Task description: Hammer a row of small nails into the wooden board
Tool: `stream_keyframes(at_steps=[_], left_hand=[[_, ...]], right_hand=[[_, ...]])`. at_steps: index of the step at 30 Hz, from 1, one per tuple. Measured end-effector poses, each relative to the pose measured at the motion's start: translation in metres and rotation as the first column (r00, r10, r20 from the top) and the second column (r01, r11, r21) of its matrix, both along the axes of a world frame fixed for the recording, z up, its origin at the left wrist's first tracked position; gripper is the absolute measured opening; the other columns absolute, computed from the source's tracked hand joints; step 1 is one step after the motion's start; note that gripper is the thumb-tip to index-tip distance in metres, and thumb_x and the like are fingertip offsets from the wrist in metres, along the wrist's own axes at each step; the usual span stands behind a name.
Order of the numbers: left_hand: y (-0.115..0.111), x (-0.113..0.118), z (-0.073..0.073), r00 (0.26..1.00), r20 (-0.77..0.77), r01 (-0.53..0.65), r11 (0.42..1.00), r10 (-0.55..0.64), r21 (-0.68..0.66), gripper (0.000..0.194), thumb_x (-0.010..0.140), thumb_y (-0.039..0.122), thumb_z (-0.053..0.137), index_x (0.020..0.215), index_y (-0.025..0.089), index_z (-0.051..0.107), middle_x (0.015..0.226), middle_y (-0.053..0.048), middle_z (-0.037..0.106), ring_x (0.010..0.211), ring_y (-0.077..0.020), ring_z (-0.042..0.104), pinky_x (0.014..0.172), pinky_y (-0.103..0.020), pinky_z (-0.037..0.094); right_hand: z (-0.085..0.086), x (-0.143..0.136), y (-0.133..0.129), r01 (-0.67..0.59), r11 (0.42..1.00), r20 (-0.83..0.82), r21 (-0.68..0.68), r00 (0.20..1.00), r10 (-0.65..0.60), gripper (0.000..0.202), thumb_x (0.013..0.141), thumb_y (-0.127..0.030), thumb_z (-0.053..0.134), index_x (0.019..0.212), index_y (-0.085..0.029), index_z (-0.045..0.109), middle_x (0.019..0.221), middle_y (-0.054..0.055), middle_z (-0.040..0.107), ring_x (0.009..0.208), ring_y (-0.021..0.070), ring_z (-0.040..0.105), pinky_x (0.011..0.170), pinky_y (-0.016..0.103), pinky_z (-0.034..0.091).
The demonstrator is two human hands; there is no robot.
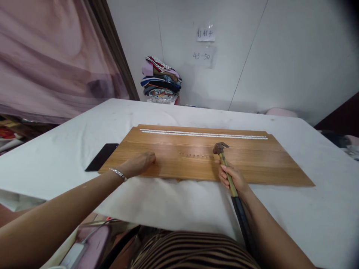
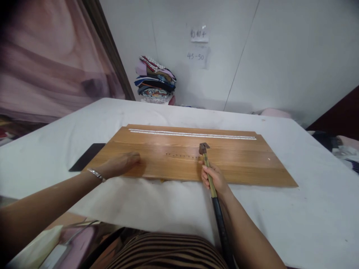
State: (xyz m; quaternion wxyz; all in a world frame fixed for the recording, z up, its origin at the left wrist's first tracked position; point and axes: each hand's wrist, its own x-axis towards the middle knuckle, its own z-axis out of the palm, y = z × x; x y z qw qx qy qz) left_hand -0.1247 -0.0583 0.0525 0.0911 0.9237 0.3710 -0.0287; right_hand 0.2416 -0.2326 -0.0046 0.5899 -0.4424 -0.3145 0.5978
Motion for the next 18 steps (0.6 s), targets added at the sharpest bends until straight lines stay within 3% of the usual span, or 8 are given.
stream_keyframes(at_steps=[5, 10, 18], left_hand=[[-0.007, 0.028, -0.006, 0.989, -0.048, 0.142, 0.987, -0.139, 0.075, 0.022, 0.096, 0.011, 0.045, 0.086, 0.015, 0.063, 0.090, -0.008, 0.068, 0.081, -0.0183, 0.062, 0.078, -0.030, 0.049], [-0.017, 0.060, -0.001, 0.960, -0.168, 0.243, 0.966, -0.225, 0.093, 0.021, 0.098, 0.009, 0.046, 0.093, 0.013, 0.065, 0.095, -0.009, 0.070, 0.080, -0.0174, 0.063, 0.078, -0.029, 0.048], [-0.019, 0.072, 0.003, 0.948, -0.227, 0.254, 0.960, -0.223, 0.117, 0.022, 0.099, 0.009, 0.045, 0.094, 0.012, 0.067, 0.095, -0.009, 0.072, 0.080, -0.0171, 0.063, 0.077, -0.028, 0.047]], right_hand=[[0.004, -0.001, -0.001, -0.022, 1.000, 0.022, -0.020, 1.000, 0.023, 0.041, 0.080, -0.044, 0.076, 0.110, -0.021, 0.063, 0.054, -0.011, 0.046, 0.034, 0.0069, 0.034, 0.030, 0.018, 0.028], [0.008, 0.000, -0.001, -0.015, 0.999, 0.035, -0.041, 0.999, 0.017, 0.042, 0.077, -0.045, 0.077, 0.109, -0.021, 0.062, 0.054, -0.011, 0.046, 0.034, 0.0072, 0.035, 0.029, 0.018, 0.028], [0.011, -0.002, -0.003, -0.029, 0.999, 0.051, -0.036, 0.998, 0.031, 0.042, 0.078, -0.046, 0.077, 0.109, -0.021, 0.064, 0.055, -0.010, 0.045, 0.035, 0.0075, 0.034, 0.030, 0.019, 0.030]])
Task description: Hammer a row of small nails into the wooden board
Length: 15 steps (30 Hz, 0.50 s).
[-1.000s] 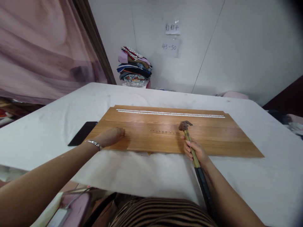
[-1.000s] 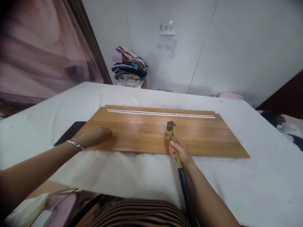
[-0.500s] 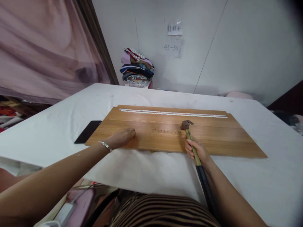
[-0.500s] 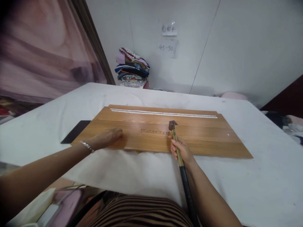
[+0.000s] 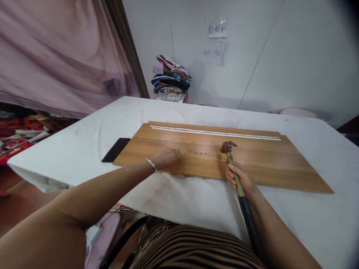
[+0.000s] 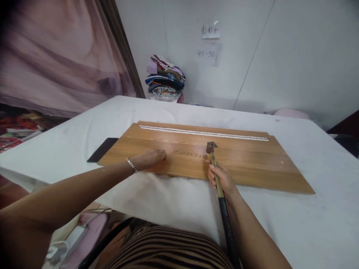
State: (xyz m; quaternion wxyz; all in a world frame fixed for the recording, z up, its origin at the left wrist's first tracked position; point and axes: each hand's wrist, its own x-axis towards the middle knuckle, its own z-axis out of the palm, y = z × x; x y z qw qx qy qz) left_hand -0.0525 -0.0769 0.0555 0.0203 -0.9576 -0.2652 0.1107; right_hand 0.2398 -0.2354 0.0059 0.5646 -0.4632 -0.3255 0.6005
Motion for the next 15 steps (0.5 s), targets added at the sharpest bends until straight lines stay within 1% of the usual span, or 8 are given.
stream_keyframes(at_steps=[2, 5, 7, 9, 12, 15], left_hand=[[0.0007, -0.0004, -0.0032, 1.000, 0.009, -0.005, 1.000, 0.005, 0.010, 0.023, 0.099, 0.008, 0.045, 0.094, 0.012, 0.067, 0.093, -0.009, 0.071, 0.080, -0.0178, 0.063, 0.077, -0.029, 0.048], [0.0004, -0.0016, -0.0078, 0.998, 0.065, -0.008, 1.000, 0.007, 0.016, 0.022, 0.098, 0.009, 0.046, 0.093, 0.011, 0.067, 0.091, -0.010, 0.071, 0.079, -0.0189, 0.064, 0.076, -0.031, 0.048], [-0.0005, -0.0022, -0.0095, 0.996, 0.090, -0.015, 1.000, 0.015, 0.006, 0.021, 0.098, 0.008, 0.047, 0.093, 0.012, 0.067, 0.093, -0.011, 0.071, 0.080, -0.0186, 0.065, 0.076, -0.030, 0.048], [-0.0018, -0.0024, -0.0097, 0.995, 0.089, -0.046, 0.999, 0.048, -0.019, 0.021, 0.097, 0.007, 0.047, 0.093, 0.012, 0.067, 0.096, -0.011, 0.072, 0.083, -0.0186, 0.066, 0.076, -0.029, 0.048], [-0.0029, -0.0031, -0.0088, 0.980, 0.121, -0.151, 0.985, 0.161, -0.085, 0.021, 0.098, 0.010, 0.047, 0.098, 0.014, 0.067, 0.097, -0.009, 0.073, 0.085, -0.0184, 0.067, 0.077, -0.028, 0.048], [-0.0019, -0.0067, -0.0107, 0.930, 0.206, -0.271, 0.946, 0.305, -0.175, 0.019, 0.098, 0.018, 0.048, 0.098, 0.017, 0.067, 0.093, -0.005, 0.072, 0.081, -0.0169, 0.067, 0.077, -0.027, 0.049]], right_hand=[[0.0009, -0.0007, -0.0005, 0.010, 1.000, 0.001, -0.006, 1.000, -0.010, 0.043, 0.077, -0.047, 0.077, 0.108, -0.021, 0.065, 0.054, -0.010, 0.045, 0.035, 0.0073, 0.034, 0.030, 0.018, 0.029], [0.0005, -0.0009, -0.0009, 0.008, 1.000, 0.011, -0.016, 1.000, -0.008, 0.042, 0.078, -0.047, 0.076, 0.109, -0.021, 0.065, 0.055, -0.010, 0.045, 0.035, 0.0074, 0.034, 0.030, 0.018, 0.029], [-0.0009, -0.0003, -0.0009, 0.005, 1.000, 0.018, -0.022, 1.000, -0.005, 0.041, 0.080, -0.046, 0.075, 0.110, -0.021, 0.064, 0.055, -0.010, 0.044, 0.035, 0.0077, 0.034, 0.030, 0.018, 0.029], [-0.0027, 0.0002, -0.0007, 0.016, 0.999, 0.020, -0.032, 1.000, -0.016, 0.041, 0.080, -0.046, 0.074, 0.111, -0.021, 0.064, 0.055, -0.010, 0.044, 0.035, 0.0078, 0.034, 0.030, 0.018, 0.029], [-0.0043, 0.0002, -0.0004, 0.035, 0.998, 0.020, -0.045, 0.999, -0.034, 0.041, 0.080, -0.046, 0.075, 0.112, -0.021, 0.064, 0.055, -0.010, 0.044, 0.035, 0.0074, 0.033, 0.029, 0.018, 0.029], [-0.0034, 0.0002, -0.0009, 0.040, 0.998, 0.012, -0.051, 0.999, -0.040, 0.042, 0.078, -0.046, 0.077, 0.110, -0.021, 0.065, 0.055, -0.010, 0.044, 0.035, 0.0072, 0.034, 0.029, 0.018, 0.030]])
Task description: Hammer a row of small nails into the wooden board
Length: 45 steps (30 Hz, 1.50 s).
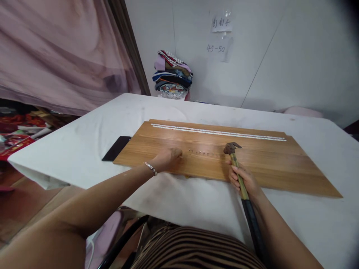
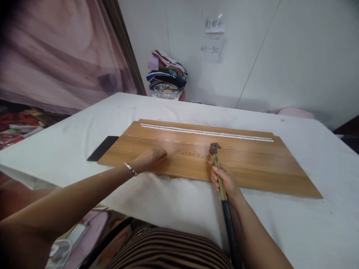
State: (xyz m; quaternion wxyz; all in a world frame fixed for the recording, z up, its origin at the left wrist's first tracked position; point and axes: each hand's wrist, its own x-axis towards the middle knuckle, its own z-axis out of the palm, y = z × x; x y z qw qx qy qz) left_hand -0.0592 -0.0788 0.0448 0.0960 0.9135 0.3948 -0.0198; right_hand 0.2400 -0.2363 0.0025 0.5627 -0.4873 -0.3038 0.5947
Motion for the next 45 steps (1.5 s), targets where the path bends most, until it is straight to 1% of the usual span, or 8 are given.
stream_keyframes(at_steps=[6, 13, 21, 27, 32, 39, 41, 45], left_hand=[[0.002, -0.017, -0.011, 0.990, 0.121, -0.064, 0.997, 0.070, -0.048, 0.016, 0.095, 0.027, 0.054, 0.089, 0.020, 0.067, 0.091, -0.002, 0.071, 0.079, -0.0154, 0.065, 0.075, -0.027, 0.050], [0.000, -0.017, -0.008, 1.000, 0.011, -0.025, 1.000, 0.025, -0.015, 0.024, 0.099, 0.020, 0.048, 0.095, 0.019, 0.072, 0.103, -0.007, 0.073, 0.088, -0.0170, 0.068, 0.077, -0.027, 0.050], [0.002, -0.004, 0.008, 0.967, -0.192, 0.178, 0.983, -0.168, 0.037, 0.024, 0.098, 0.007, 0.047, 0.096, 0.014, 0.071, 0.094, -0.010, 0.071, 0.084, -0.0188, 0.066, 0.073, -0.028, 0.049], [0.000, -0.007, 0.002, 0.954, -0.210, 0.245, 0.961, -0.214, 0.131, 0.026, 0.099, 0.007, 0.041, 0.096, 0.011, 0.067, 0.096, -0.014, 0.067, 0.083, -0.0218, 0.063, 0.074, -0.034, 0.050], [-0.003, -0.012, -0.005, 0.978, -0.155, 0.164, 0.974, -0.140, 0.157, 0.022, 0.100, 0.009, 0.044, 0.095, 0.014, 0.064, 0.095, -0.011, 0.067, 0.084, -0.0190, 0.064, 0.075, -0.031, 0.050], [-0.004, -0.001, -0.006, 0.999, 0.029, -0.028, 0.997, 0.026, 0.067, 0.021, 0.101, 0.018, 0.044, 0.097, 0.018, 0.065, 0.095, -0.006, 0.072, 0.083, -0.0168, 0.068, 0.075, -0.028, 0.050], [-0.004, 0.006, -0.008, 0.998, 0.017, -0.067, 0.997, 0.066, 0.046, 0.023, 0.101, 0.019, 0.044, 0.095, 0.017, 0.065, 0.094, -0.007, 0.073, 0.083, -0.0181, 0.069, 0.075, -0.029, 0.051], [-0.003, 0.016, -0.012, 0.997, -0.070, -0.019, 0.996, 0.025, 0.082, 0.025, 0.099, 0.014, 0.041, 0.093, 0.014, 0.065, 0.090, -0.012, 0.072, 0.078, -0.0207, 0.069, 0.072, -0.031, 0.052]], right_hand=[[0.001, 0.005, -0.002, 0.030, 1.000, -0.018, -0.003, 0.999, -0.030, 0.043, 0.077, -0.045, 0.078, 0.111, -0.021, 0.066, 0.055, -0.009, 0.043, 0.035, 0.0074, 0.033, 0.029, 0.018, 0.028], [-0.002, 0.008, 0.000, 0.034, 0.999, -0.032, -0.015, 0.999, -0.034, 0.040, 0.079, -0.044, 0.077, 0.110, -0.021, 0.067, 0.055, -0.009, 0.043, 0.036, 0.0077, 0.032, 0.029, 0.019, 0.027], [-0.001, 0.008, -0.001, 0.047, 0.998, -0.036, -0.039, 0.998, -0.049, 0.043, 0.077, -0.045, 0.079, 0.110, -0.021, 0.066, 0.055, -0.009, 0.043, 0.036, 0.0078, 0.033, 0.028, 0.018, 0.027], [-0.001, 0.008, 0.000, 0.041, 0.998, -0.038, -0.057, 0.998, -0.044, 0.047, 0.075, -0.045, 0.080, 0.111, -0.022, 0.065, 0.055, -0.010, 0.043, 0.036, 0.0079, 0.034, 0.028, 0.018, 0.028], [-0.004, 0.009, 0.000, 0.021, 0.999, -0.020, -0.035, 1.000, -0.022, 0.043, 0.078, -0.047, 0.078, 0.110, -0.021, 0.065, 0.055, -0.010, 0.042, 0.035, 0.0075, 0.032, 0.029, 0.018, 0.028], [-0.004, 0.010, 0.000, 0.020, 0.999, -0.012, -0.031, 1.000, -0.021, 0.044, 0.078, -0.047, 0.078, 0.111, -0.022, 0.065, 0.056, -0.009, 0.042, 0.036, 0.0083, 0.033, 0.029, 0.020, 0.029], [-0.003, 0.010, 0.000, 0.025, 0.999, -0.015, -0.033, 1.000, -0.025, 0.044, 0.078, -0.047, 0.078, 0.111, -0.021, 0.065, 0.056, -0.010, 0.042, 0.036, 0.0079, 0.032, 0.029, 0.019, 0.029], [-0.003, 0.010, 0.000, 0.020, 0.999, -0.017, -0.030, 1.000, -0.021, 0.043, 0.078, -0.046, 0.077, 0.111, -0.021, 0.065, 0.056, -0.010, 0.042, 0.036, 0.0078, 0.032, 0.029, 0.019, 0.029]])
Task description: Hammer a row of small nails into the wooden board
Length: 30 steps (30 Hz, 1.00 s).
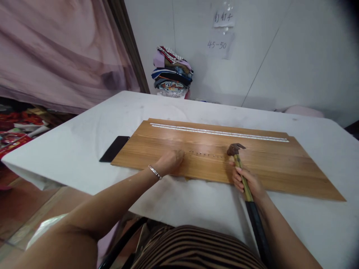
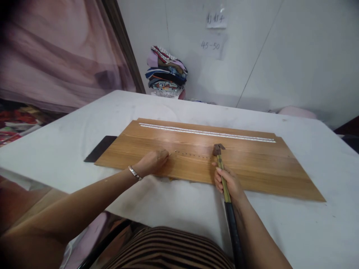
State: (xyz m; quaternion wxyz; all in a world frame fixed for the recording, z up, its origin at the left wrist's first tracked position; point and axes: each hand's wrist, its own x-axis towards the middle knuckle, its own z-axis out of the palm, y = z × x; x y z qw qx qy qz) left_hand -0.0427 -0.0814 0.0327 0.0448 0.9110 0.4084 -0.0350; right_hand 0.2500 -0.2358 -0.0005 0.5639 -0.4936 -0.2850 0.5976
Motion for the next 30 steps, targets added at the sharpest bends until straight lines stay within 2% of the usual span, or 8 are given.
stream_keyframes(at_steps=[4, 10, 12, 15, 18, 20, 25, 30], left_hand=[[0.002, 0.002, 0.002, 0.997, 0.041, -0.057, 0.997, 0.058, -0.045, 0.022, 0.096, 0.014, 0.044, 0.098, 0.016, 0.067, 0.087, -0.009, 0.073, 0.076, -0.0196, 0.068, 0.071, -0.030, 0.052], [0.002, -0.002, 0.007, 0.909, 0.353, -0.117, 0.950, 0.220, -0.291, 0.020, 0.086, 0.019, 0.054, 0.092, 0.019, 0.073, 0.089, -0.003, 0.076, 0.081, -0.0171, 0.069, 0.077, -0.028, 0.054], [0.002, -0.002, 0.006, 0.833, 0.408, -0.159, 0.868, 0.374, -0.470, 0.020, 0.084, 0.019, 0.054, 0.091, 0.019, 0.073, 0.078, -0.001, 0.073, 0.074, -0.0161, 0.068, 0.074, -0.028, 0.054], [0.002, 0.000, 0.004, 0.675, 0.421, -0.156, 0.674, 0.606, -0.722, 0.020, 0.083, 0.017, 0.054, 0.091, 0.016, 0.072, 0.064, 0.001, 0.066, 0.064, -0.0133, 0.065, 0.070, -0.027, 0.056], [0.001, 0.002, 0.004, 0.545, 0.423, -0.055, 0.534, 0.724, -0.844, 0.015, 0.082, 0.016, 0.058, 0.090, 0.015, 0.070, 0.069, 0.000, 0.069, 0.066, -0.0115, 0.066, 0.075, -0.028, 0.059], [0.000, 0.002, 0.003, 0.521, 0.422, -0.001, 0.495, 0.742, -0.869, 0.014, 0.079, 0.016, 0.063, 0.091, 0.016, 0.070, 0.073, -0.001, 0.071, 0.070, -0.0119, 0.068, 0.079, -0.029, 0.060], [-0.001, 0.007, -0.003, 0.569, 0.457, -0.020, 0.567, 0.684, -0.823, 0.015, 0.074, 0.022, 0.071, 0.088, 0.017, 0.070, 0.074, 0.001, 0.072, 0.072, -0.0133, 0.068, 0.079, -0.031, 0.059], [-0.003, 0.021, -0.004, 0.591, 0.526, -0.024, 0.665, 0.612, -0.747, 0.018, 0.075, 0.036, 0.072, 0.073, 0.018, 0.068, 0.060, 0.003, 0.065, 0.059, -0.0114, 0.060, 0.065, -0.026, 0.053]], right_hand=[[0.000, 0.001, 0.000, -0.013, 1.000, 0.002, 0.004, 1.000, 0.013, 0.041, 0.079, -0.045, 0.077, 0.111, -0.021, 0.066, 0.056, -0.009, 0.042, 0.036, 0.0083, 0.033, 0.029, 0.019, 0.029], [-0.001, 0.000, 0.001, -0.011, 1.000, -0.004, 0.011, 1.000, 0.011, 0.039, 0.079, -0.044, 0.076, 0.109, -0.022, 0.066, 0.056, -0.009, 0.042, 0.036, 0.0080, 0.033, 0.029, 0.019, 0.028], [-0.001, 0.000, 0.001, -0.011, 1.000, -0.012, 0.008, 1.000, 0.011, 0.039, 0.079, -0.044, 0.077, 0.109, -0.022, 0.066, 0.055, -0.009, 0.042, 0.036, 0.0079, 0.032, 0.029, 0.019, 0.028], [-0.002, 0.000, 0.001, -0.001, 1.000, -0.025, 0.001, 1.000, 0.001, 0.041, 0.077, -0.045, 0.078, 0.109, -0.022, 0.066, 0.054, -0.010, 0.043, 0.035, 0.0079, 0.032, 0.029, 0.019, 0.028], [-0.001, 0.000, 0.001, -0.005, 1.000, -0.023, -0.004, 1.000, 0.005, 0.043, 0.076, -0.045, 0.078, 0.109, -0.021, 0.066, 0.054, -0.010, 0.044, 0.035, 0.0077, 0.032, 0.029, 0.019, 0.029], [0.001, -0.001, 0.001, -0.014, 1.000, -0.018, -0.003, 1.000, 0.014, 0.042, 0.077, -0.045, 0.078, 0.109, -0.021, 0.065, 0.055, -0.010, 0.044, 0.035, 0.0077, 0.033, 0.030, 0.019, 0.029], [0.006, -0.003, 0.002, -0.018, 1.000, -0.004, 0.006, 1.000, 0.018, 0.040, 0.078, -0.044, 0.077, 0.109, -0.022, 0.065, 0.056, -0.009, 0.046, 0.036, 0.0078, 0.035, 0.030, 0.019, 0.029], [0.006, -0.003, 0.003, -0.023, 0.999, -0.042, 0.022, 0.999, 0.024, 0.042, 0.075, -0.043, 0.079, 0.108, -0.021, 0.064, 0.053, -0.011, 0.045, 0.034, 0.0073, 0.033, 0.030, 0.019, 0.027]])
